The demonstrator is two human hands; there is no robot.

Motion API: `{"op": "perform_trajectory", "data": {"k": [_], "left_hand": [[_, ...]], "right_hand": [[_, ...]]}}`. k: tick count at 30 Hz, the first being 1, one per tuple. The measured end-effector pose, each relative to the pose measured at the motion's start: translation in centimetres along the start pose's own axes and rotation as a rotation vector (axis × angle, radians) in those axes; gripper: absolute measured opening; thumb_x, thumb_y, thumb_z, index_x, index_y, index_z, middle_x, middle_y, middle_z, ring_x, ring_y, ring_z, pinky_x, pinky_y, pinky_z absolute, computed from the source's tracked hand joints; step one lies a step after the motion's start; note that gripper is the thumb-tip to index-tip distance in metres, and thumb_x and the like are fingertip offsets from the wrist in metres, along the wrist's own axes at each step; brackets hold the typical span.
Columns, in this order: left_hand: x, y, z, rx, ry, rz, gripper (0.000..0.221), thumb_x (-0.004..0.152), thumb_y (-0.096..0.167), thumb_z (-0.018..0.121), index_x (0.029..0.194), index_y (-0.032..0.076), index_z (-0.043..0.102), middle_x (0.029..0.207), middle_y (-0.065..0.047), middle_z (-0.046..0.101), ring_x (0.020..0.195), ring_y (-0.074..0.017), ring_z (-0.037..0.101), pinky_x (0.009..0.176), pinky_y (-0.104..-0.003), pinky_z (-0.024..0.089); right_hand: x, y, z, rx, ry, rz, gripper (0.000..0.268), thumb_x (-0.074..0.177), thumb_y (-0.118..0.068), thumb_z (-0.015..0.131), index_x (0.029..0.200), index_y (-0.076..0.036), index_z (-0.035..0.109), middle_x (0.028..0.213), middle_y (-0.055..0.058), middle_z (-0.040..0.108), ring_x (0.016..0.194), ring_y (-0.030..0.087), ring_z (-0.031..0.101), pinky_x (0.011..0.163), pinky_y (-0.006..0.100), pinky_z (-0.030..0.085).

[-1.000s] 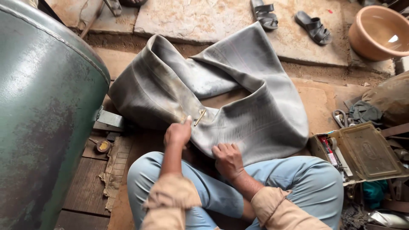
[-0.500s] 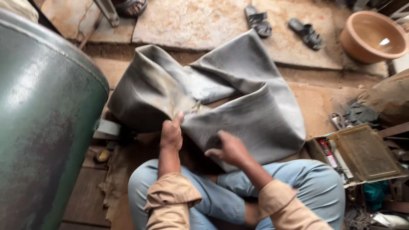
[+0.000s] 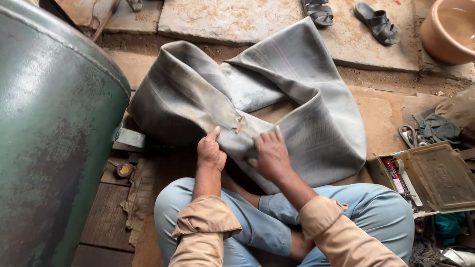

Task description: The recorder is repairing a motorcycle inner tube by scraping and filing the rubber surface around a valve.

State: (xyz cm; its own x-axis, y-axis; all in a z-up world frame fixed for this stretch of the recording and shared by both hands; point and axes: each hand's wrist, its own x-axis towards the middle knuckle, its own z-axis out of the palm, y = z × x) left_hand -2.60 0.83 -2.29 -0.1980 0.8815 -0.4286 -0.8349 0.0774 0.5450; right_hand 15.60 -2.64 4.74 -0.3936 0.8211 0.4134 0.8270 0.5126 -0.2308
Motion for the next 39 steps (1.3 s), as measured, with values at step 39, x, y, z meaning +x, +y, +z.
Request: {"op": "perform_trajectory", "data": {"k": [39], "left_hand": [[-4.8,7.2,4.1,-0.1,-0.262,-0.002,0.043,0.102,0.028,0.063,0.134,-0.001,0.059,0.124,-0.009,0.068,0.112,-0.024,0.067,0.099,-0.041,0.055]], "right_hand": [[-0.9,-2.3,12.1,0.363,-0.839,-0.094,0.04,0.092,-0.033,0.072,0.122,-0.007,0.068,0.127,0.018,0.067,0.114,0.036,0.061,0.098,0.044,0.049]]}}
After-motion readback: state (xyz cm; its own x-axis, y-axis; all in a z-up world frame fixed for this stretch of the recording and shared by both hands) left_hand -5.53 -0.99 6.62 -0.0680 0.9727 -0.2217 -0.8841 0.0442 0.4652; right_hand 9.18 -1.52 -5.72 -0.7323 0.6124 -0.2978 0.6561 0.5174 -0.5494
